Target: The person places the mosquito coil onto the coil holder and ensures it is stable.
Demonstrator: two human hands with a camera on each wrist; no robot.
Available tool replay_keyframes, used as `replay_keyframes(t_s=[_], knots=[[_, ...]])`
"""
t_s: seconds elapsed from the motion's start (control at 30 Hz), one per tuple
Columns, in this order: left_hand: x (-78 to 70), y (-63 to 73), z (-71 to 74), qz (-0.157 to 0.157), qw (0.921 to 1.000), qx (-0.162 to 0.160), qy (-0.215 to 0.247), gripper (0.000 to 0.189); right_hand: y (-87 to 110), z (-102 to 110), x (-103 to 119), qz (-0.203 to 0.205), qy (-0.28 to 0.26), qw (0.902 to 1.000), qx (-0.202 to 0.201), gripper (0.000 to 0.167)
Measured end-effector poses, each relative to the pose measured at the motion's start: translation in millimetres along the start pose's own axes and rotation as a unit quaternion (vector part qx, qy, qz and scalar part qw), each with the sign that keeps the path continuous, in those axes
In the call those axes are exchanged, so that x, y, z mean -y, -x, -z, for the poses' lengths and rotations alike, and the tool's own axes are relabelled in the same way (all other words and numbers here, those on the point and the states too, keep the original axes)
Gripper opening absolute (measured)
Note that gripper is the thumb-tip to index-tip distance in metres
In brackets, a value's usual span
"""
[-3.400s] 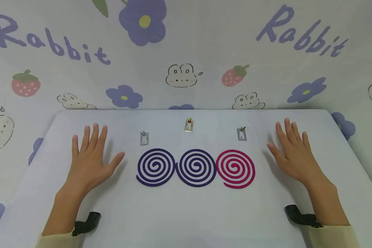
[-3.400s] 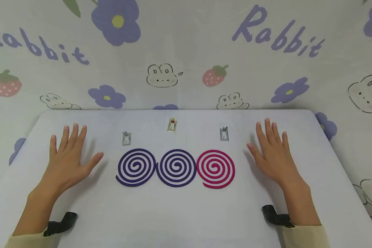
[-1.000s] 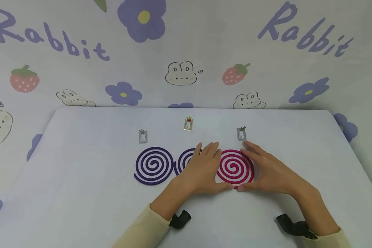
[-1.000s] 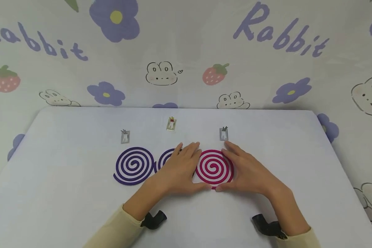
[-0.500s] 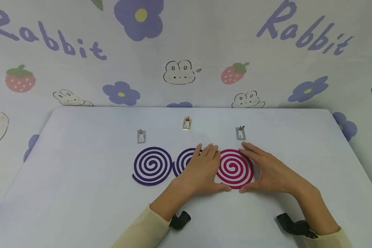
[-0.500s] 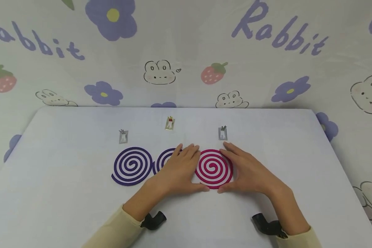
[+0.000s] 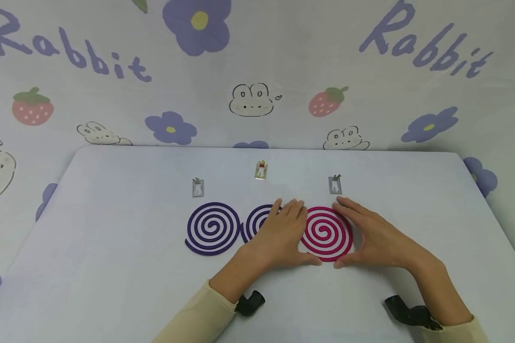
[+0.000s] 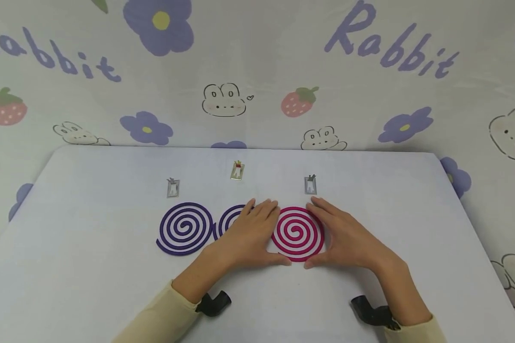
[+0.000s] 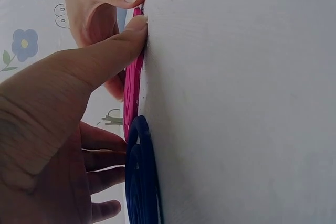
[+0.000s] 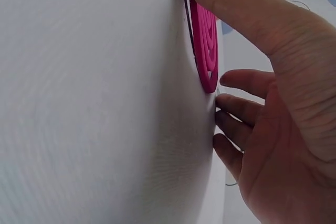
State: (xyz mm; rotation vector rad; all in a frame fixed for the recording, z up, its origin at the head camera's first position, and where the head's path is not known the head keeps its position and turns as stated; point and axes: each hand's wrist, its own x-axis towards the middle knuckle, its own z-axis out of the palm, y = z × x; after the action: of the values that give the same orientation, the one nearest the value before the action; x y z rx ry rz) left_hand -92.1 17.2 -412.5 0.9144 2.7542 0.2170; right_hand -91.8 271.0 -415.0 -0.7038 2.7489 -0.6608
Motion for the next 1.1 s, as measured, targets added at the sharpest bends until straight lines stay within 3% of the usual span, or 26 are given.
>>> replay_keyframes(t_s=[0.33, 0.73, 1.1], knots=[[1.1, 0.7, -0.4, 0.006, 0.9998, -0.002, 0.017, 0.108, -0.1, -1.1, -5.8, 0.005, -0.025, 0.9997, -0.001, 0.11], [2.7, 1.2, 0.5, 0.002, 0.9997, 0.004, 0.025, 0.112, 0.5, 0.2, -3.4, -0.004, -0.017, 0.9998, -0.009, 0.111], [2.2, -1.2, -3.9, -0.008, 0.9985, -0.024, 0.049, 0.119, -0.4, 2.4, 2.5, -0.002, -0.03, 0.9994, -0.018, 0.115]])
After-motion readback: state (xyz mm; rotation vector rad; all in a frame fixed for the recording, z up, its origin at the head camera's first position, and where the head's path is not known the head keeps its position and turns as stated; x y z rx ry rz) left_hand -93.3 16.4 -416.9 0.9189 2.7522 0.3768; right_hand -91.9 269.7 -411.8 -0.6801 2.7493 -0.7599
